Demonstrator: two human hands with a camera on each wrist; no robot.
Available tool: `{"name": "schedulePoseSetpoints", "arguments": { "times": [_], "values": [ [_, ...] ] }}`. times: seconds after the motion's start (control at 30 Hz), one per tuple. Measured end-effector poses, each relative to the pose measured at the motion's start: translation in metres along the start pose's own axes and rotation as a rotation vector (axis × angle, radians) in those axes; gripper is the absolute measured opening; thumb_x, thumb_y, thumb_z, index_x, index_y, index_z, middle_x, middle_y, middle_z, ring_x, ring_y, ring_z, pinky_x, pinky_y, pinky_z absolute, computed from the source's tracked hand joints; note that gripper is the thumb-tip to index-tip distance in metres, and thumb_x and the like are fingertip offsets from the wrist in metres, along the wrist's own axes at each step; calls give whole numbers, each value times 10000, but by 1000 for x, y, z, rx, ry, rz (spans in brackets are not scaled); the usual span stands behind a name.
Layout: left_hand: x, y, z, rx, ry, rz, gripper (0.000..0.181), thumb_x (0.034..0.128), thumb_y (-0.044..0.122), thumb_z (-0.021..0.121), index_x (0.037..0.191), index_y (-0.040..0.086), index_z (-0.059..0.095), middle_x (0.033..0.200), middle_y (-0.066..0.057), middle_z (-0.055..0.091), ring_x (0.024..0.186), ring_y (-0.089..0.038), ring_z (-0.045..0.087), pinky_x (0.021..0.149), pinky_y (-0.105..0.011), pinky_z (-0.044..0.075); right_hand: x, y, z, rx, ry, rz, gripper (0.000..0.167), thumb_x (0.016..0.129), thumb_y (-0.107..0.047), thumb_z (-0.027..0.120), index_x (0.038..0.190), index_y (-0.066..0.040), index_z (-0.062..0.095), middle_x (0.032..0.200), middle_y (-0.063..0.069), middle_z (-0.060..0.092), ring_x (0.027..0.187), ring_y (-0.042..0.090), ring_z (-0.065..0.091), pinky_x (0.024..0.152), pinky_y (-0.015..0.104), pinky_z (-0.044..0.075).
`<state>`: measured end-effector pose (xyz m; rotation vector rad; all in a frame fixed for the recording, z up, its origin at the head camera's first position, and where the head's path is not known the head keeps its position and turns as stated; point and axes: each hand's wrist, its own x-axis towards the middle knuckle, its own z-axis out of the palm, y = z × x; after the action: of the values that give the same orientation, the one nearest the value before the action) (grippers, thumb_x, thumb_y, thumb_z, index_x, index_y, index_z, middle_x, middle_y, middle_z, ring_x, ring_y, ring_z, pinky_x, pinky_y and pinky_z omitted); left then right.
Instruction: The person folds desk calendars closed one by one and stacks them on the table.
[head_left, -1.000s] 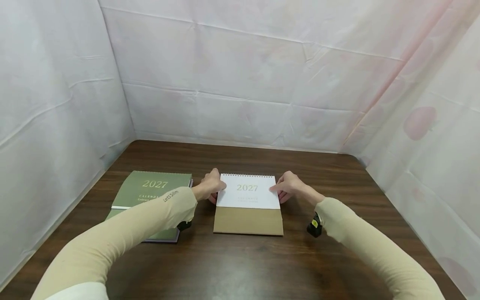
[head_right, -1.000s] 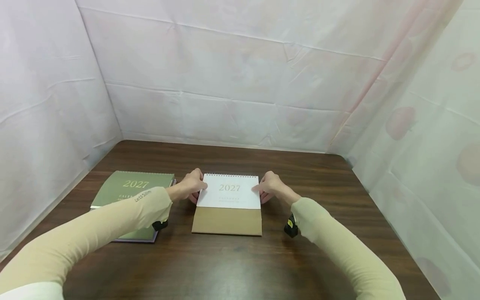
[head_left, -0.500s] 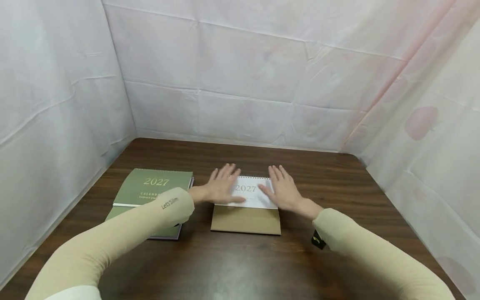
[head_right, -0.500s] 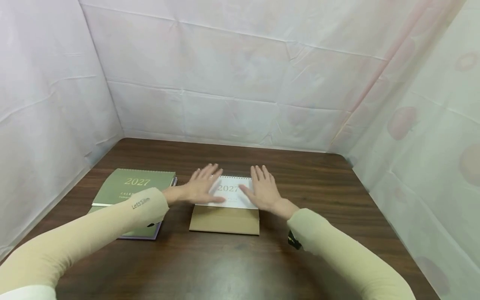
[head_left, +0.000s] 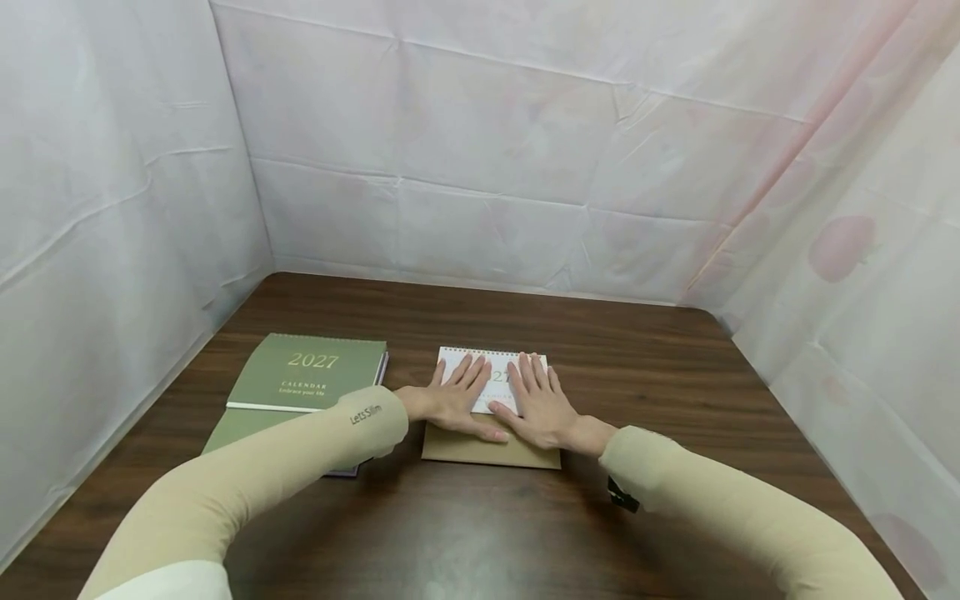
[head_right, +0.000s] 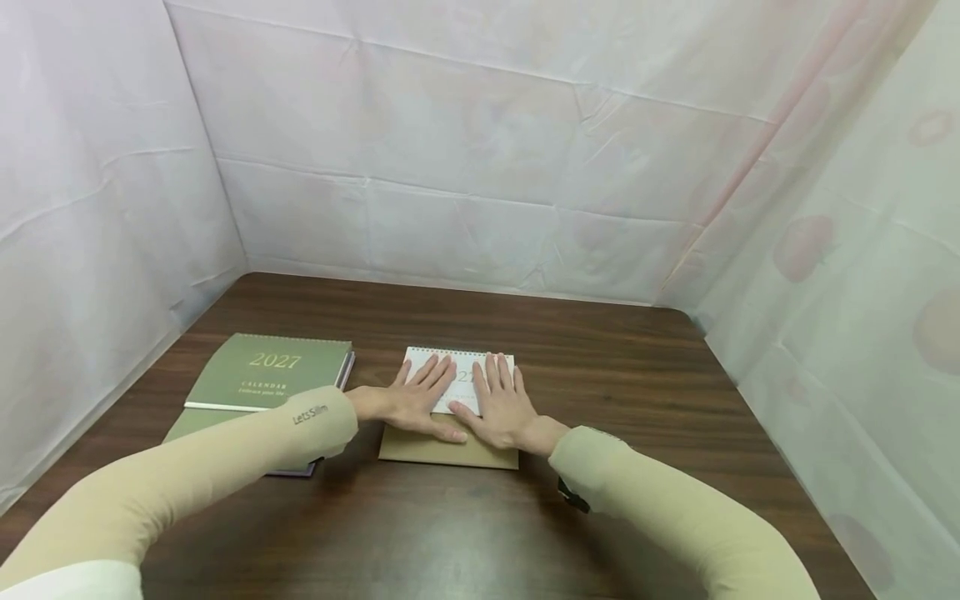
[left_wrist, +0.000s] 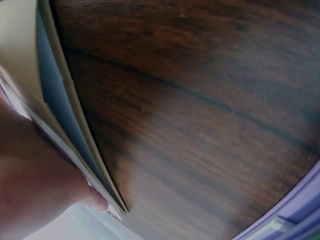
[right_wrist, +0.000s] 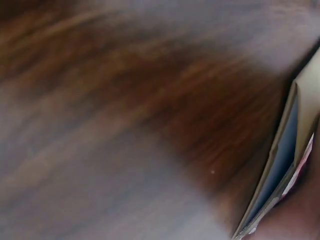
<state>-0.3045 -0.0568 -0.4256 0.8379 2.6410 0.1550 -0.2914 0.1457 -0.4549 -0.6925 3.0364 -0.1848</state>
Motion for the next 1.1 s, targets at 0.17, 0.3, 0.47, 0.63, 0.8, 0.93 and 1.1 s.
{"name": "schedulePoseSetpoints", "arguments": {
  "times": [0.17, 0.3, 0.47, 0.63, 0.8, 0.93, 1.1],
  "values": [
    [6, -4, 8, -5, 1, -3, 1261, 701, 905, 423, 1550, 130, -96, 1624, -47, -183, 1495, -254, -186, 1157, -616, -120, -1, -1, 1, -6, -59, -6, 849, 956, -679, 238, 1555, -89, 124, 1614, 223, 8, 1491, 410, -6, 1189, 596, 76],
    [13, -10, 17, -18, 9, -3, 1291, 664, 941, 396, 1543, 154, -127, 1612, -17, -223, 1484, -231, -223, 1142, -622, -154, -2, -2, 2, -17, -73, -6, 862, 948, -697, 219, 1559, -100, 100, 1615, 220, -13, 1491, 408, -21, 1191, 594, 67],
    [15, -11, 23, -41, 17, 0, 1303, 644, 955, 393, 1534, 180, -158, 1599, 10, -254, 1471, -213, -254, 1128, -619, -188, -2, -2, 4, -20, -64, -8, 861, 950, -689, 241, 1557, -92, 114, 1613, 229, 1, 1490, 417, -9, 1185, 604, 70],
    [16, -10, 24, -22, 17, -9, 1282, 661, 942, 400, 1536, 189, -157, 1604, 14, -245, 1473, -208, -250, 1130, -619, -184, -2, -1, 4, -21, -70, -7, 868, 946, -697, 234, 1557, -92, 111, 1613, 226, -7, 1491, 413, -16, 1185, 605, 66],
    [16, -11, 25, 2, 20, -15, 1258, 679, 931, 397, 1537, 191, -151, 1609, 14, -230, 1478, -205, -237, 1132, -619, -180, -2, -1, 5, -20, -74, -16, 873, 946, -699, 223, 1557, -88, 103, 1612, 230, -13, 1489, 416, -17, 1183, 609, 65],
    [18, -11, 26, 1, 29, -10, 1258, 677, 934, 391, 1540, 189, -141, 1610, 13, -226, 1479, -205, -235, 1134, -618, -176, -3, 0, 6, -14, -75, -16, 868, 949, -692, 234, 1556, -83, 110, 1611, 232, -10, 1489, 420, -16, 1180, 615, 65],
    [19, -10, 28, -12, 29, -6, 1273, 662, 947, 382, 1542, 182, -131, 1610, 6, -223, 1480, -217, -232, 1131, -628, -172, -5, 2, 9, -19, -78, -9, 869, 947, -697, 224, 1557, -90, 103, 1614, 223, -11, 1489, 418, -17, 1183, 610, 65]
  ]
}}
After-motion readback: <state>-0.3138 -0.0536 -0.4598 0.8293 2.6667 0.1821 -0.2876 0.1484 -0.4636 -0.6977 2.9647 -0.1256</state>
